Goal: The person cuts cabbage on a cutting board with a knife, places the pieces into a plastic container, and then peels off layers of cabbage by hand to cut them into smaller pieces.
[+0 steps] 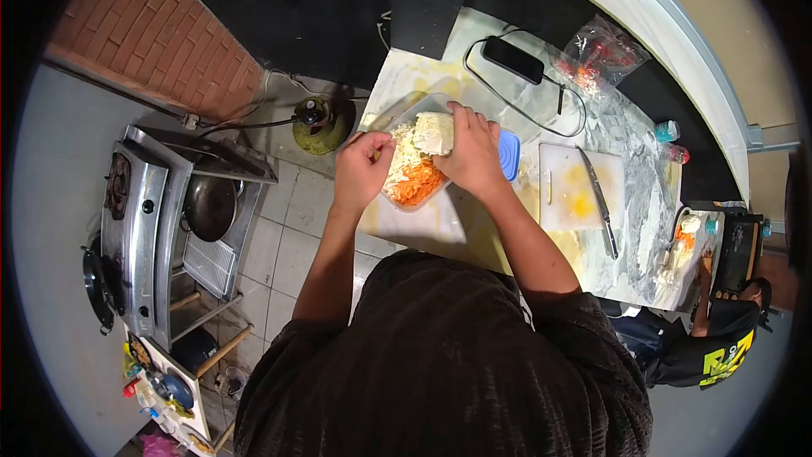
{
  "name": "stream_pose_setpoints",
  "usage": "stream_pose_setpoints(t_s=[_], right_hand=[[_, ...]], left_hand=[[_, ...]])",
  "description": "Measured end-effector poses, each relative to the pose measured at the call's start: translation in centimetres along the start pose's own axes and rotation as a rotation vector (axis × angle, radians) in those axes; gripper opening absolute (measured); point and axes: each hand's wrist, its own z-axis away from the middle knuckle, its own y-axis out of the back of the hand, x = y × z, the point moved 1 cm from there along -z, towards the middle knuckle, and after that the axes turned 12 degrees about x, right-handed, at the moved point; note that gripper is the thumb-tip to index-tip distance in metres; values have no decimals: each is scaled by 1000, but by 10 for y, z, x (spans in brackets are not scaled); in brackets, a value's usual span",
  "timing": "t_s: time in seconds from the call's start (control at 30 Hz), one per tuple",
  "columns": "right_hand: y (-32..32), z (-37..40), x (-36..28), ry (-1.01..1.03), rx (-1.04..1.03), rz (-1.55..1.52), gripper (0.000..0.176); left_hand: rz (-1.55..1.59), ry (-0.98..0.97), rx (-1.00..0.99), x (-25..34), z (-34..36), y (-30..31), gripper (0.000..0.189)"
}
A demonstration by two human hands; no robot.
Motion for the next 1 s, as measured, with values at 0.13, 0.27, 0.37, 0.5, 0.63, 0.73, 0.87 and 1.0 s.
stream_pose_setpoints(t_s=[0.13, 0.27, 0.37, 0.5, 0.63, 0.73, 0.87, 1.0], right_hand=[[22, 5, 1, 117, 139, -175, 86], [44, 18, 14, 192, 214, -240, 86], [58, 33, 33, 272, 357, -273, 79], [80, 59, 71, 250, 466, -206, 63], [99, 90, 128, 38, 534, 12, 65], [109, 113, 179, -71, 489, 65, 65], [117, 142, 221, -141, 339, 107, 66], [123, 158, 236, -134, 211, 0, 70]], left_hand=[[44, 67, -43, 5, -2, -1, 17], [-41, -23, 8, 33, -5, -4, 16], [-25, -110, -12, 52, -6, -17, 16], [64, -164, -86, 75, 0, -42, 15], [99, -219, -114, 99, 12, -72, 14], [81, -231, -160, 113, 25, -100, 12], [97, -262, -276, 120, 52, -148, 11], [27, -271, -447, 123, 83, -194, 14]])
